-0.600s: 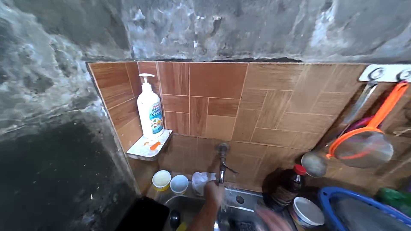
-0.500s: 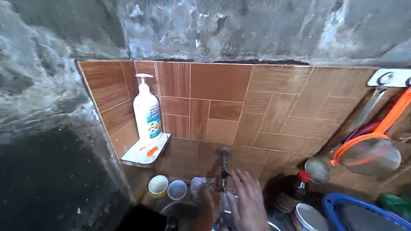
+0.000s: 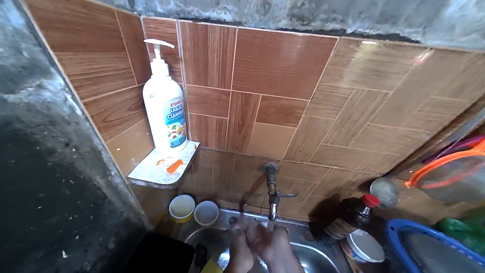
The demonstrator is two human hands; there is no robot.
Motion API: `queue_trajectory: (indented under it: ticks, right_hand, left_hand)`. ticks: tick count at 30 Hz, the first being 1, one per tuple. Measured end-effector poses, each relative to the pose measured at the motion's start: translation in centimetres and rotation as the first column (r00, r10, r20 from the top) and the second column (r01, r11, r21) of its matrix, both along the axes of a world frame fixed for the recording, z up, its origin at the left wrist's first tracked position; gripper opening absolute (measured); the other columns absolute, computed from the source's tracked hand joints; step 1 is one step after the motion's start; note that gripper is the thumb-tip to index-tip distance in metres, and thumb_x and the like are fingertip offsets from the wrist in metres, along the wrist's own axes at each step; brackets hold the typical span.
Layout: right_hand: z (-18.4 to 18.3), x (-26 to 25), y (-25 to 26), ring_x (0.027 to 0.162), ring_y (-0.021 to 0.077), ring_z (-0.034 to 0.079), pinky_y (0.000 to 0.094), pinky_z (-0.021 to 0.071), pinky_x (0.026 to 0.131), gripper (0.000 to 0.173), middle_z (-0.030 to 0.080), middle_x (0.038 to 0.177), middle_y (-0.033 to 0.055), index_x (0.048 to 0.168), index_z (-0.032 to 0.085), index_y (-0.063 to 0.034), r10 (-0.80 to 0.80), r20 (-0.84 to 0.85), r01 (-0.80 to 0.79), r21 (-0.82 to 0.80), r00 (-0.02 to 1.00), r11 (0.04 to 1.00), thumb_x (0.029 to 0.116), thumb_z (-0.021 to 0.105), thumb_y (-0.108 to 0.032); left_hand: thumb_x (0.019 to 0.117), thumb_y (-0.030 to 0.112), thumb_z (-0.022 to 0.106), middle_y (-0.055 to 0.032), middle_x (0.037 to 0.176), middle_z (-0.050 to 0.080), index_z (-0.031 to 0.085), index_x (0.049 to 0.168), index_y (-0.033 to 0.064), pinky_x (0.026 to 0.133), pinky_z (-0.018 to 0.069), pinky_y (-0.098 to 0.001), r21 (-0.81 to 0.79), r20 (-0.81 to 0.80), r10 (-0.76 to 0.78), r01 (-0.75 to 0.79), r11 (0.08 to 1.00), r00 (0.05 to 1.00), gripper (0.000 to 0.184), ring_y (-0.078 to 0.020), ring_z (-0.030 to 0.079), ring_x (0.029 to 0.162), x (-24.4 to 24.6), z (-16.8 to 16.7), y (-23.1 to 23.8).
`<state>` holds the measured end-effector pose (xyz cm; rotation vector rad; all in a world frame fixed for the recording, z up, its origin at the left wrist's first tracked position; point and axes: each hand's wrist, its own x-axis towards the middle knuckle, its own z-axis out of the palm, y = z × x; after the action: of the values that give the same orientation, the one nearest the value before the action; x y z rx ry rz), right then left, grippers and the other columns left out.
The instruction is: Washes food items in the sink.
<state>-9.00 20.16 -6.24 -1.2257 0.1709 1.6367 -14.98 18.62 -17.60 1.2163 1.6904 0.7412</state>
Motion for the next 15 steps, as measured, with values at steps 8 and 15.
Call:
queue_trajectory:
  ticks: [8, 15]
  right_hand:
    - [-2.3, 4.4, 1.1, 0.092, 0.0236, 0.068, 0.0389, 0.0567, 0.083, 0.031, 0.068, 0.108, 0.0180, 0.133, 0.056, 0.0049, 0.402, 0.852, -0.716, -0.046, 0.336, 0.697, 0.1065, 0.043, -0.005]
    - [-5.6, 7.1, -1.5, 0.135, 0.0380, 0.054, 0.0498, 0.0405, 0.116, 0.041, 0.054, 0.147, 0.0253, 0.142, 0.055, 0.0026, 0.397, 0.832, -0.779, -0.525, -0.386, 0.343, 0.1049, 0.055, -0.015]
  left_hand:
    - [0.1017, 0.023, 0.064, -0.0239, 0.129, 0.064, 0.064, 0.127, -0.0041, 0.108, 0.0447, -0.0500, -0.131, 0.218, 0.045, -0.016, 0.991, 0.975, 0.037, -0.0338, 0.060, 0.123, 0.1, 1.6, -0.7]
    - [0.1100, 0.028, 0.046, -0.0255, 0.133, 0.060, 0.053, 0.140, -0.0042, 0.108, 0.0459, -0.0488, 0.021, 0.191, -0.054, 0.051, 0.998, 0.980, 0.044, -0.0332, 0.060, 0.124, 2.5, 3.4, 1.0]
